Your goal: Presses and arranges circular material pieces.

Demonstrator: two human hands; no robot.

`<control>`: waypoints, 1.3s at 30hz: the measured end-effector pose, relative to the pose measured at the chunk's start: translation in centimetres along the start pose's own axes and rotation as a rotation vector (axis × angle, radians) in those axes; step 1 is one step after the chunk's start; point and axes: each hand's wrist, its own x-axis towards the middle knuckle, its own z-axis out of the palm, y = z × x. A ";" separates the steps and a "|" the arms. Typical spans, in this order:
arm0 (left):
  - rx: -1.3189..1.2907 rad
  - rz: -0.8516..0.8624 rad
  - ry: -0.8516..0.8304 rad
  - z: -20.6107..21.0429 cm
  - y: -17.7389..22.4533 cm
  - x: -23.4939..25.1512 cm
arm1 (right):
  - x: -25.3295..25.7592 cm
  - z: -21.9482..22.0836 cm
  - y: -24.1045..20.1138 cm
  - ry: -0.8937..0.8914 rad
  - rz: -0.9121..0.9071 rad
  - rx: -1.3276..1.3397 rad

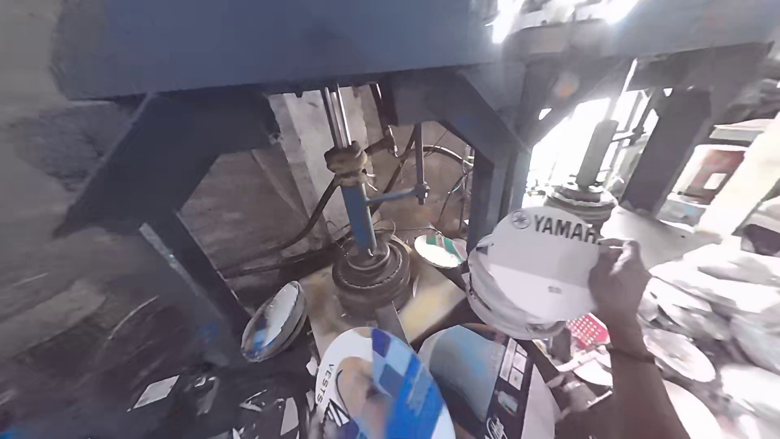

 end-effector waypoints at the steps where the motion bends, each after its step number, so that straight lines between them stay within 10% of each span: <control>1: 0.036 0.004 -0.023 0.8 -0.2 -0.1 | -1.0 -0.6 -1.3 -0.078 -0.033 0.009; 7: 0.191 0.014 -0.183 2.4 -5.0 -1.3 | -15.3 -1.2 -6.3 -0.693 -0.261 0.689; 15: 0.127 -0.012 -0.055 -2.7 0.5 1.1 | -19.1 -0.5 -0.6 -0.627 -0.152 -0.290; 20: -0.003 0.006 -0.125 -3.7 0.0 0.7 | -18.7 -0.2 -1.9 -0.296 -0.075 0.038; 24: 0.130 -0.060 -0.158 -0.9 -2.7 -2.4 | -20.6 -2.6 -4.4 -0.521 -0.061 0.625; 30: 0.130 -0.140 -0.010 -2.2 -1.8 -1.5 | -19.7 -0.6 -1.3 -0.565 -0.200 -0.180; 35: 0.007 -0.023 -0.122 -4.8 -0.5 -0.2 | -19.7 -1.1 -2.5 -0.278 -0.182 0.170; 39: 0.182 -0.122 -0.134 -1.1 -2.1 -2.4 | -21.6 -1.8 -5.2 -0.699 -0.160 0.688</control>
